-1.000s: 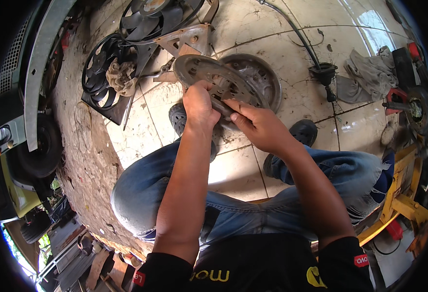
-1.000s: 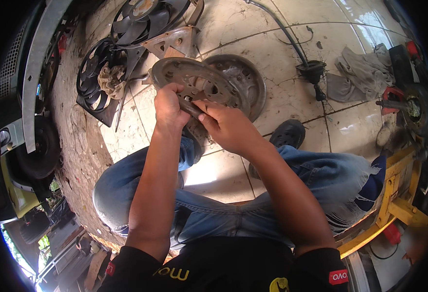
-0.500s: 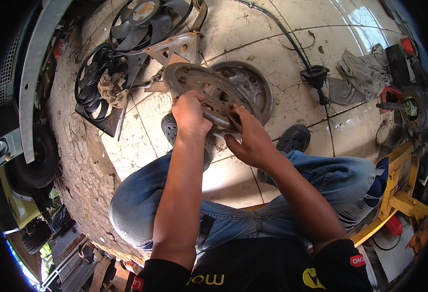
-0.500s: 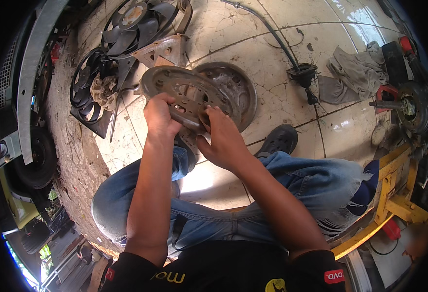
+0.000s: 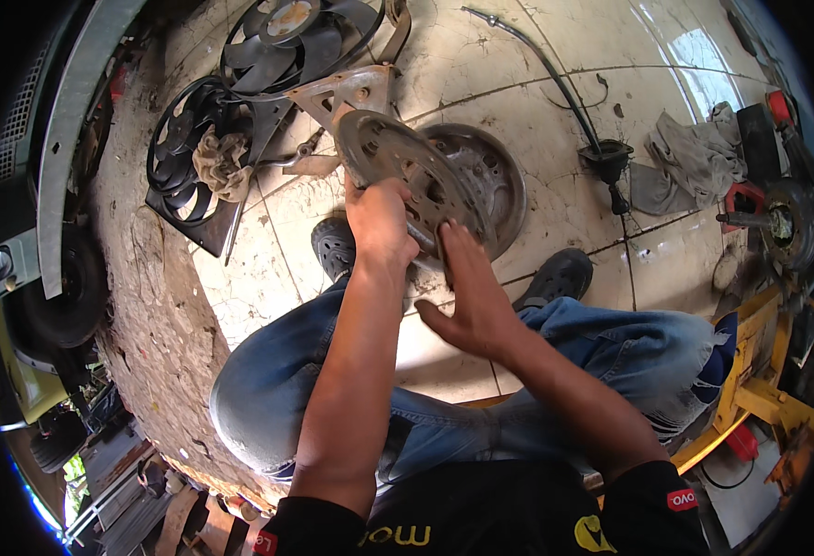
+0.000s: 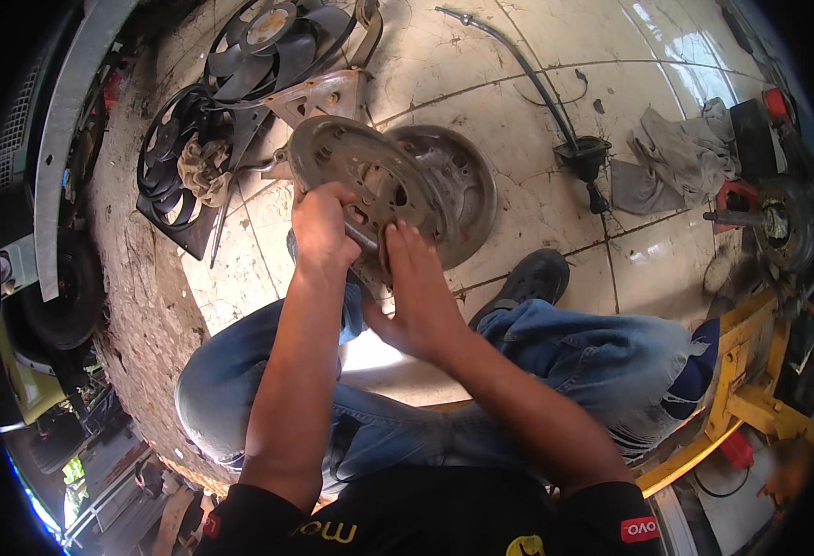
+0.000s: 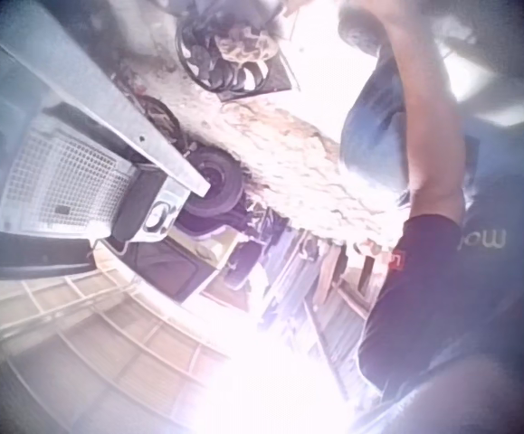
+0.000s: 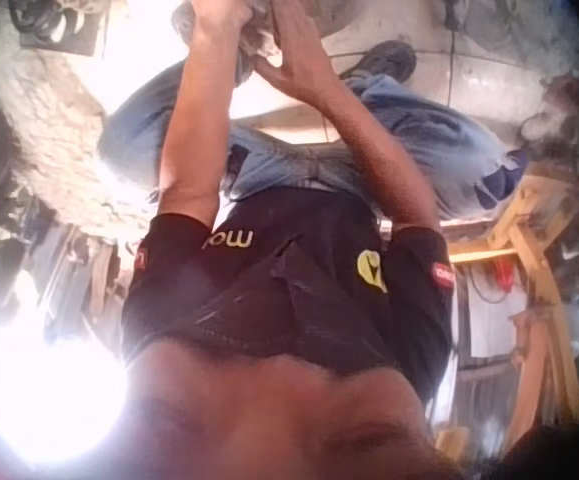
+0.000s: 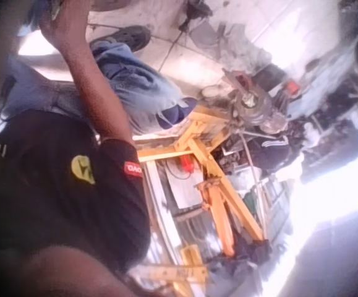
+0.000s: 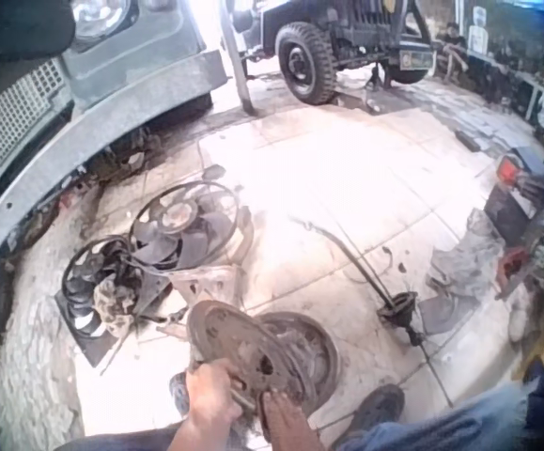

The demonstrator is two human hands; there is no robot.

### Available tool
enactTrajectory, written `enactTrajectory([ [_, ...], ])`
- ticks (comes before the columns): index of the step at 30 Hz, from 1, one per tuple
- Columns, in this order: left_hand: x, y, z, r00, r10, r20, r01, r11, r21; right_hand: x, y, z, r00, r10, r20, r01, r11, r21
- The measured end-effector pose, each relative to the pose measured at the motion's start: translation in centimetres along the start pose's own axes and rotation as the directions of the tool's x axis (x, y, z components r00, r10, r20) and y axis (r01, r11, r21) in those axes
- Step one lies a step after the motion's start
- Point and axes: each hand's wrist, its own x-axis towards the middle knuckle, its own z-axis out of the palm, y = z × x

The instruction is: The person sits on the floor and scrubs a circular metal part with a sanding block. The person repeatedly rubs the surface of the part, rotating it to clean different areas.

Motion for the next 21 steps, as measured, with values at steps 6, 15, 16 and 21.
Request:
enactTrajectory([
  [6,0.6,0.0,-0.3,0.997,-0.077,-0.017,0.077,0.997,-0.014,1.1,0.9,-0.1,1.0,0.02,0.014,-0.02,1.0,-0.019],
  [15,0.1,0.4,0.2,0.997,-0.053,0.063,0.054,0.998,-0.013,-0.5,-0.1,-0.2,0.998,0.019,0.053,-0.017,0.999,-0.04],
  [16,-0.3,0.6,0.5,0.996,-0.07,0.062,0.07,0.998,-0.005,0.3,0.7,0.0,0.999,0.033,0.037,-0.032,0.999,-0.027],
  [21,0.0,0.1,0.0,0.995,-0.012,0.097,0.005,0.997,0.073,0.2,0.2,0.2,0.993,0.082,0.085,-0.079,0.996,-0.032],
])
